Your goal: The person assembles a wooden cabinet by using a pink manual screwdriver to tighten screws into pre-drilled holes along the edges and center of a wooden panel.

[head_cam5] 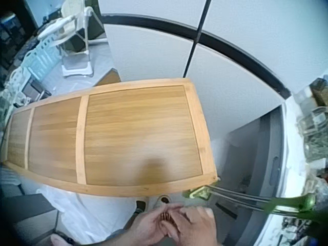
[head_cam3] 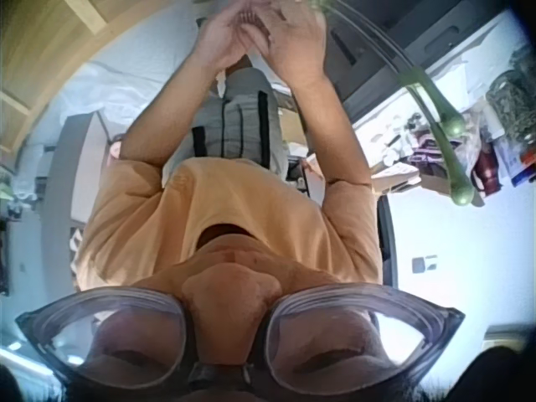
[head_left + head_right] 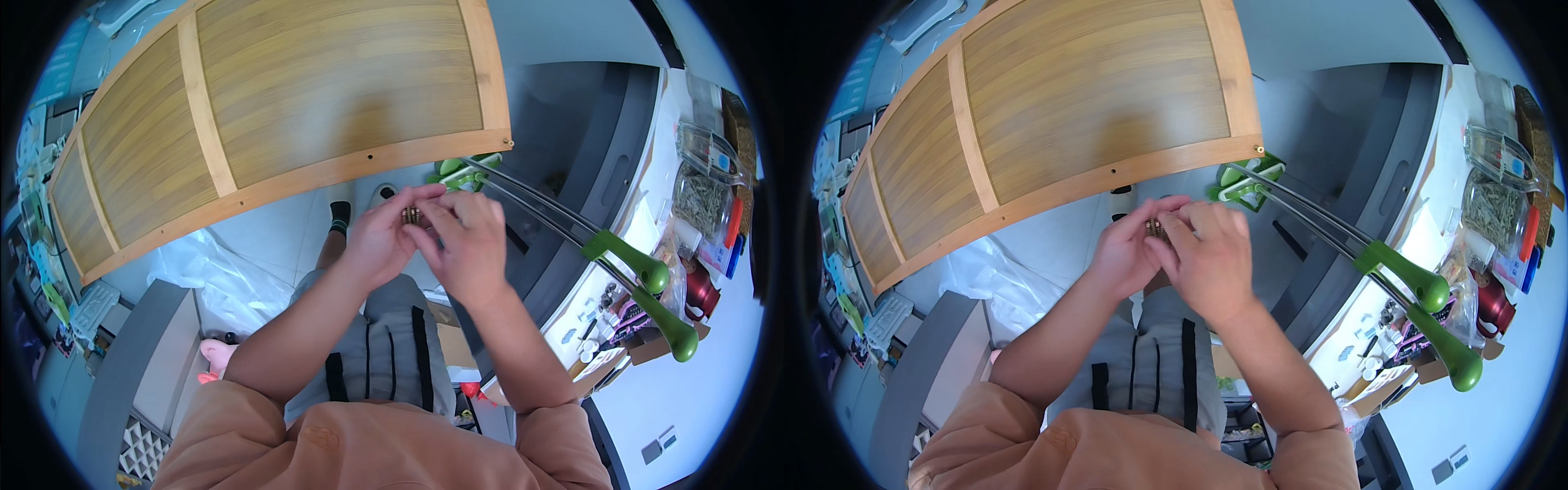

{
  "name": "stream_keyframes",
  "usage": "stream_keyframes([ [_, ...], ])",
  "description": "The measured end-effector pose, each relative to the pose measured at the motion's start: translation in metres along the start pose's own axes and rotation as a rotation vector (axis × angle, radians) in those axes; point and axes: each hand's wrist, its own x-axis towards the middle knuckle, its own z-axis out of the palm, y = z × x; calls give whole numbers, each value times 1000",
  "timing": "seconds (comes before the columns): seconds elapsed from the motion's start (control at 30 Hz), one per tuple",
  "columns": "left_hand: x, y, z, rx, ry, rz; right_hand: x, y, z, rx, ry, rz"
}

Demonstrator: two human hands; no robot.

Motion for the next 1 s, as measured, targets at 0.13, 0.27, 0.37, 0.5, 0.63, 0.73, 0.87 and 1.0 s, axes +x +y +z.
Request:
stream_keyframes([
  [0.13, -15, 15, -5, 13, -20, 38, -3, -4, 24, 90, -7, -1],
  [0.27, -19, 20, -10, 14, 32, 78, 6, -8, 28, 120, -86, 27],
  [0.37, -18, 25, -11, -5, 19, 87, 12, -11, 24, 190, -87, 42],
  [0.5, -13, 25, -37, 24, 116, 101, 20, -16, 20, 568, -63, 283],
  [0.63, -6, 29, -49, 89, 266, 195, 35, -14, 25, 683, 17, 347],
  [0.73, -5, 29, -37, 308, 422, 356, 41, -6, 37, 750, 104, 394],
  [0.87, -4, 24, -21, 555, 369, 472, 49, -3, 43, 880, 168, 520],
  [1.0, -2, 23, -15, 567, 408, 486, 56, -2, 43, 699, 180, 366],
])
